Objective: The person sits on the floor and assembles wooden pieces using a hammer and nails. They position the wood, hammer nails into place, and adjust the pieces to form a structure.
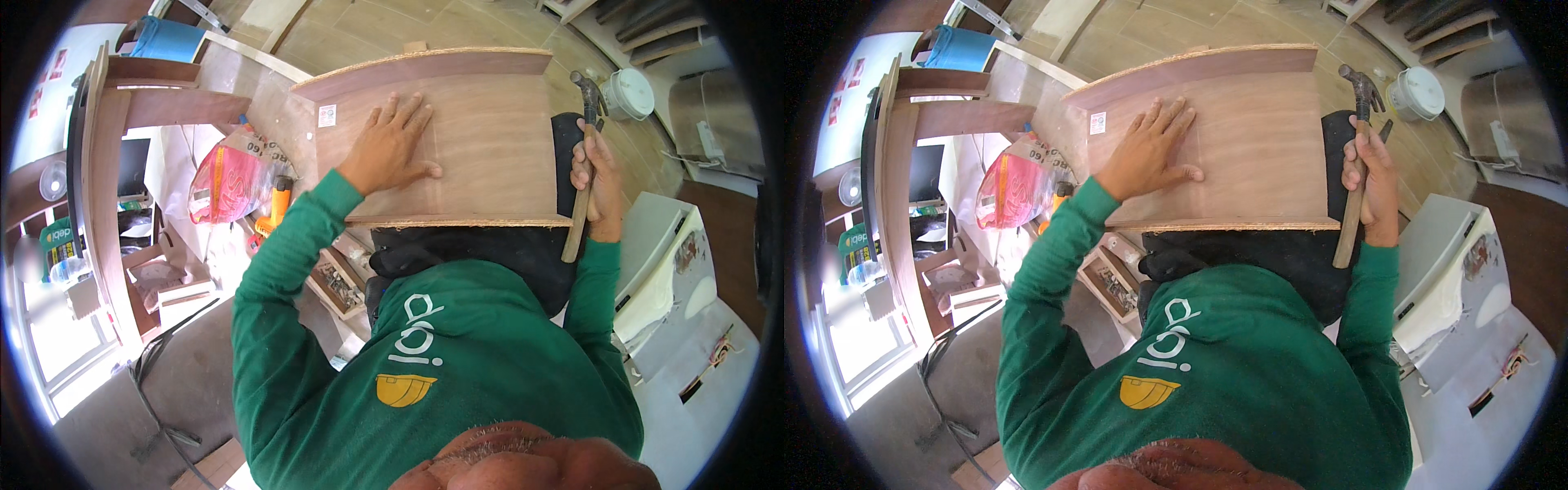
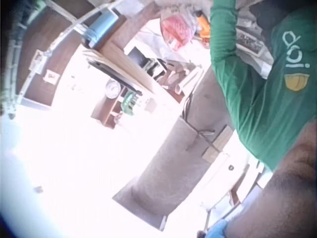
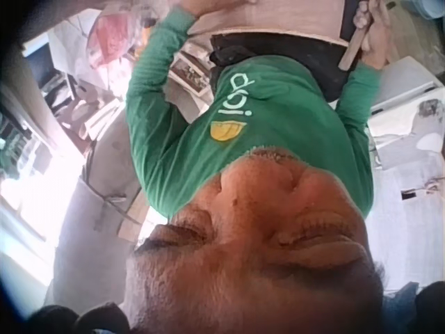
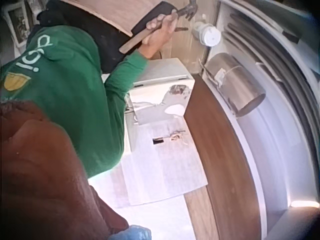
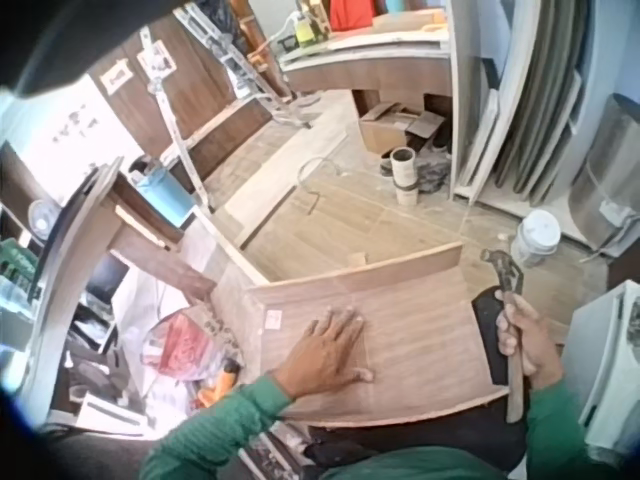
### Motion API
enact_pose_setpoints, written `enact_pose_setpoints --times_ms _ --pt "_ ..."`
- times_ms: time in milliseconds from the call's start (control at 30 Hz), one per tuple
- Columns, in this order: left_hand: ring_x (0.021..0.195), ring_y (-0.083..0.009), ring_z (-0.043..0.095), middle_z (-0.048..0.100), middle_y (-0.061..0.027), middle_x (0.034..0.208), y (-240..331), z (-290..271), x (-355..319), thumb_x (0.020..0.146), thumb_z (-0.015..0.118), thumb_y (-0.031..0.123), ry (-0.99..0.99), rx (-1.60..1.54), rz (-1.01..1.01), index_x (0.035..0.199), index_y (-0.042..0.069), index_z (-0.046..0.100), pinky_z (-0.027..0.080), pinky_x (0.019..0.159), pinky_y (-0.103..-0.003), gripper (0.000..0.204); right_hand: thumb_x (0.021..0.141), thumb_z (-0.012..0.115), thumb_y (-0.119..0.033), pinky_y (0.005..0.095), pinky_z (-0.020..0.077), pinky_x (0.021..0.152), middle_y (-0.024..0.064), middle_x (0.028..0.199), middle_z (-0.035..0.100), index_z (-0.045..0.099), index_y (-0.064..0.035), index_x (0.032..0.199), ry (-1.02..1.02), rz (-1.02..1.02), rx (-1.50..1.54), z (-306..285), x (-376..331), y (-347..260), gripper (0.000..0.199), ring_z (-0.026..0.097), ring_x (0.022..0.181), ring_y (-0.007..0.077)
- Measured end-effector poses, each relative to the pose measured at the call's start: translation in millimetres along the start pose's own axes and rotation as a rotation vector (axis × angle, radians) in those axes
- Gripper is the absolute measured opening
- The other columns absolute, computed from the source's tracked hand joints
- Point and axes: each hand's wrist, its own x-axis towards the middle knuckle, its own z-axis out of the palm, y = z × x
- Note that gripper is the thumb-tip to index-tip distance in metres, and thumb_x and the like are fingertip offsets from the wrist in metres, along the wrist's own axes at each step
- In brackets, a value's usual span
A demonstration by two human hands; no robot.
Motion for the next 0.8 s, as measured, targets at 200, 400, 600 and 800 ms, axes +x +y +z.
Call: enact_pose_setpoints --times_ms 200,400,600,800 --pt "0.152 -0.0626 0.037 0.03 -0.0224 0.176 -7.7 4.6 27.0 0.082 0.079 0.075 -0.268 -0.016 -0.11 0.168 0.005 0.036 0.049 0.113 -0.068 0.12 0.115 0.06 -0.025 0.0202 0.0431 0.049 0.0018 0.091 0.058 0.045 0.0009 0.159 0.005 -0.013 0.055 -2.2 -3.7 4.7 0.054 0.05 0.057 0.0042" --pt "0.153 -0.0609 0.037 0.032 -0.0199 0.176 -10.4 6.3 29.2 0.082 0.08 0.074 -0.261 0.009 -0.154 0.169 0.007 0.036 0.051 0.113 -0.065 0.118 0.115 0.059 -0.022 0.0208 0.0433 0.048 0.0019 0.09 0.057 0.046 0.0011 0.158 -0.023 0.01 0.054 10.3 10.3 0.9 0.051 0.05 0.056 0.004" --pt "0.147 -0.0523 0.049 0.042 -0.0142 0.172 -12.5 8.3 20.4 0.077 0.088 0.064 -0.135 -0.033 -0.125 0.163 0.013 0.047 0.054 0.11 -0.059 0.108 0.115 0.059 -0.021 0.021 0.0429 0.048 0.0013 0.09 0.056 0.047 0.0012 0.157 -0.039 0.034 0.034 4.4 9.0 0.7 0.049 0.05 0.056 0.0043" --pt "0.119 -0.0388 0.069 0.068 -0.0134 0.142 -52.5 -15.1 57.7 0.083 0.09 0.047 0.284 0.032 -0.026 0.138 0.012 0.071 0.057 0.096 -0.052 0.068 0.115 0.059 -0.023 0.0215 0.0424 0.049 0.0015 0.091 0.056 0.047 0.0021 0.158 0.004 -0.022 0.021 -3.6 -2.2 3.7 0.051 0.05 0.057 0.0048"
